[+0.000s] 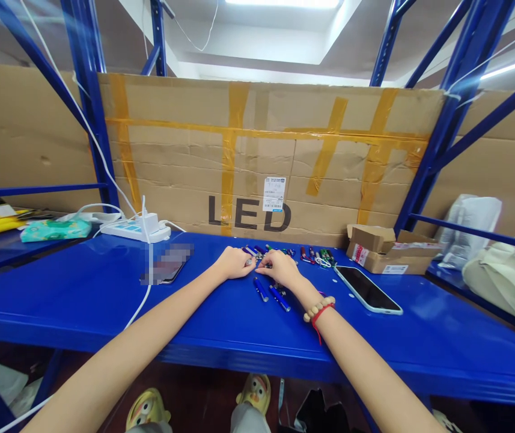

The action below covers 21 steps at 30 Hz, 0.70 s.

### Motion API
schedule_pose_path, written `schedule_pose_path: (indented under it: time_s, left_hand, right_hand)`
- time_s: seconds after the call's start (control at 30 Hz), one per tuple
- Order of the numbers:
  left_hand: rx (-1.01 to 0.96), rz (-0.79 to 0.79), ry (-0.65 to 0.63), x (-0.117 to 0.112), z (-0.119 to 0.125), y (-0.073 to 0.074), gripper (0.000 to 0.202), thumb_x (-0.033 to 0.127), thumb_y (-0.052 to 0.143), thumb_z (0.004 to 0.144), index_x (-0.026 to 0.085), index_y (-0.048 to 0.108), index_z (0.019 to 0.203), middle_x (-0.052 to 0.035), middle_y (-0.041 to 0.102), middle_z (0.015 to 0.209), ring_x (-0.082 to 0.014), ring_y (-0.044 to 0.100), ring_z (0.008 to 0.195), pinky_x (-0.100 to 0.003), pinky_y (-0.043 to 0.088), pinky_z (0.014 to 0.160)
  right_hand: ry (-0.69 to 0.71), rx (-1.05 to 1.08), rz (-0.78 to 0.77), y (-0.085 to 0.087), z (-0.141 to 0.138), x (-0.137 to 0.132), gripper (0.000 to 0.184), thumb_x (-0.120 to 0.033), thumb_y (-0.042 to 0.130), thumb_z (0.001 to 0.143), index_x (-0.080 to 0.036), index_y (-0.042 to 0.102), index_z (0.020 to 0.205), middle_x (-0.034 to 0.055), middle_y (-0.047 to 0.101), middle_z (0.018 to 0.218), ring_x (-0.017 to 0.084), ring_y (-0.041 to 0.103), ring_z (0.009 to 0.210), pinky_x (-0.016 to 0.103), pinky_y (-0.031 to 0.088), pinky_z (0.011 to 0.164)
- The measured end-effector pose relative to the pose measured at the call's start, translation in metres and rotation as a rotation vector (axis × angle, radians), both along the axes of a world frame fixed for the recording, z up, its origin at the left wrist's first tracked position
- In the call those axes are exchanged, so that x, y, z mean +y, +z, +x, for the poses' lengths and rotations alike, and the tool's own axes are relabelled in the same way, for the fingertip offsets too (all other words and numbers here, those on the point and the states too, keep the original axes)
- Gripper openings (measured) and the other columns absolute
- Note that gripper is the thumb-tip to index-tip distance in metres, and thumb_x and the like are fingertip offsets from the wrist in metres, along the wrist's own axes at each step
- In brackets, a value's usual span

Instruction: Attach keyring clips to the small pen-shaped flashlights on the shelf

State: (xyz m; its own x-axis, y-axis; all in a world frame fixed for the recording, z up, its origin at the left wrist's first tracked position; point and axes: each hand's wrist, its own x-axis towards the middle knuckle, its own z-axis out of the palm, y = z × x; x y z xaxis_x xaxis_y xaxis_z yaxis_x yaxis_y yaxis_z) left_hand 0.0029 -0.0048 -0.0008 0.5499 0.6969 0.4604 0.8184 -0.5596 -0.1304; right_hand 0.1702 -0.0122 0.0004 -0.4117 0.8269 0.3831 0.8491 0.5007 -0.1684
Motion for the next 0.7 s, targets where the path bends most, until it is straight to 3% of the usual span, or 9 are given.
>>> schedule_pose_path:
  time_s: [0.17,0.37,0.7]
  left_hand:
    - [-0.01,-0.01,0.102,0.001,0.001,0.0,0.039,0.036,0.036,0.081,0.014,0.068,0.075,-0.0121,0.068,0.077,-0.0226,0.063,0.077,-0.029,0.041,0.063]
    - [0.004,-0.037,0.207,0.001,0.002,0.002,0.046,0.042,0.034,0.081,0.011,0.069,0.08,-0.0149,0.067,0.08,-0.0242,0.062,0.079,-0.031,0.042,0.065]
    - [0.033,-0.076,0.211,0.004,0.001,0.001,0.045,0.041,0.034,0.081,0.011,0.067,0.086,-0.0153,0.066,0.084,-0.0256,0.062,0.083,-0.033,0.043,0.068]
  right_hand:
    - [0.033,0.003,0.001,0.003,-0.001,-0.004,0.01,-0.029,0.062,0.074,-0.024,0.069,0.077,0.0013,0.066,0.087,0.015,0.058,0.082,0.023,0.041,0.068]
    - [-0.057,0.022,-0.033,0.01,-0.004,-0.011,0.011,-0.032,0.061,0.074,-0.023,0.069,0.074,-0.0003,0.068,0.074,0.014,0.059,0.069,0.023,0.036,0.056]
    - [-0.019,0.12,-0.037,0.004,-0.007,-0.01,0.014,-0.029,0.06,0.073,-0.025,0.066,0.085,-0.0031,0.068,0.079,0.012,0.059,0.069,0.022,0.038,0.057]
